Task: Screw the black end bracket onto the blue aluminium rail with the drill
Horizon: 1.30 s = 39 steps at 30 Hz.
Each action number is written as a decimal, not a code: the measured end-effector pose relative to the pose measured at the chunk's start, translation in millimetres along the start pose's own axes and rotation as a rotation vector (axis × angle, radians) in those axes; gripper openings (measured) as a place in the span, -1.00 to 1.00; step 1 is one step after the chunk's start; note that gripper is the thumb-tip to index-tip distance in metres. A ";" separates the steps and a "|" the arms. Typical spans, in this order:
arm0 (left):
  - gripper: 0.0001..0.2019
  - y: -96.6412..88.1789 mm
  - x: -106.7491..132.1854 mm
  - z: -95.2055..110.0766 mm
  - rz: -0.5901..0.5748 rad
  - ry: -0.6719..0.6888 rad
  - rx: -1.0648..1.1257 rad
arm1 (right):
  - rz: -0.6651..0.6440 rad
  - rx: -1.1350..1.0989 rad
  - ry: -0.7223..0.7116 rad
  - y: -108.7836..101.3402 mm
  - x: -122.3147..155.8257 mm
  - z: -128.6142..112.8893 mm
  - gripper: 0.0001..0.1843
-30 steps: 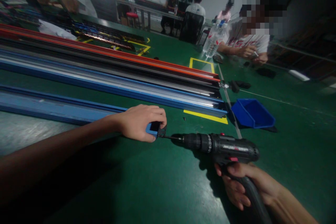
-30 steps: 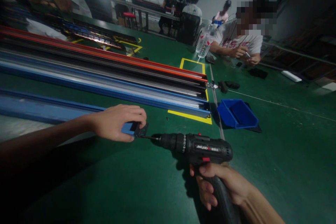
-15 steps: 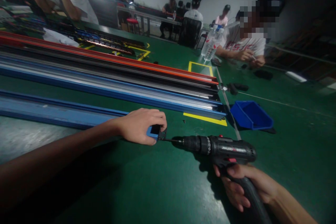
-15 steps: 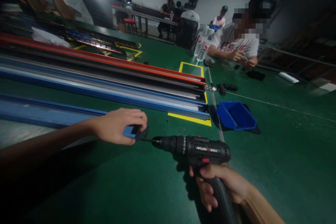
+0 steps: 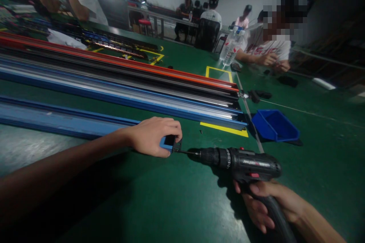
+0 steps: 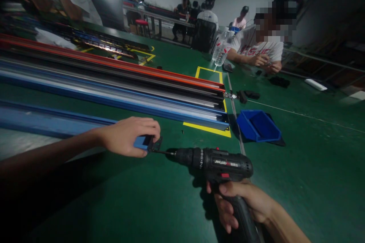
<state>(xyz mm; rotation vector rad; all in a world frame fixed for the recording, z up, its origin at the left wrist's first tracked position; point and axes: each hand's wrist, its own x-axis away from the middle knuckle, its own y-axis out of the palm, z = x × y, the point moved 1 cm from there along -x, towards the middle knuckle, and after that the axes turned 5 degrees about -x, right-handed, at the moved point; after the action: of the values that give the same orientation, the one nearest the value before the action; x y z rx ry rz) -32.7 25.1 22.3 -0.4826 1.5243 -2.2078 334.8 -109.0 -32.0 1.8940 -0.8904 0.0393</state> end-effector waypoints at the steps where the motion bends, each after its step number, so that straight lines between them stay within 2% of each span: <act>1: -0.74 0.0 0.2 0.0 0.002 0.001 0.001 | -0.002 0.001 0.002 -0.1 -0.1 0.0 -0.72; 39: -0.73 -2.1 1.0 1.1 -0.002 -0.002 0.005 | 0.024 0.030 -0.003 1.1 -0.2 0.3 -0.71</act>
<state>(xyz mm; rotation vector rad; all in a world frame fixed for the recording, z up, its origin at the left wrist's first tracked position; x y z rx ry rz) -33.4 24.4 24.8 -0.4849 1.5178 -2.2107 333.9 -109.3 -31.4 1.9115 -0.9193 0.0647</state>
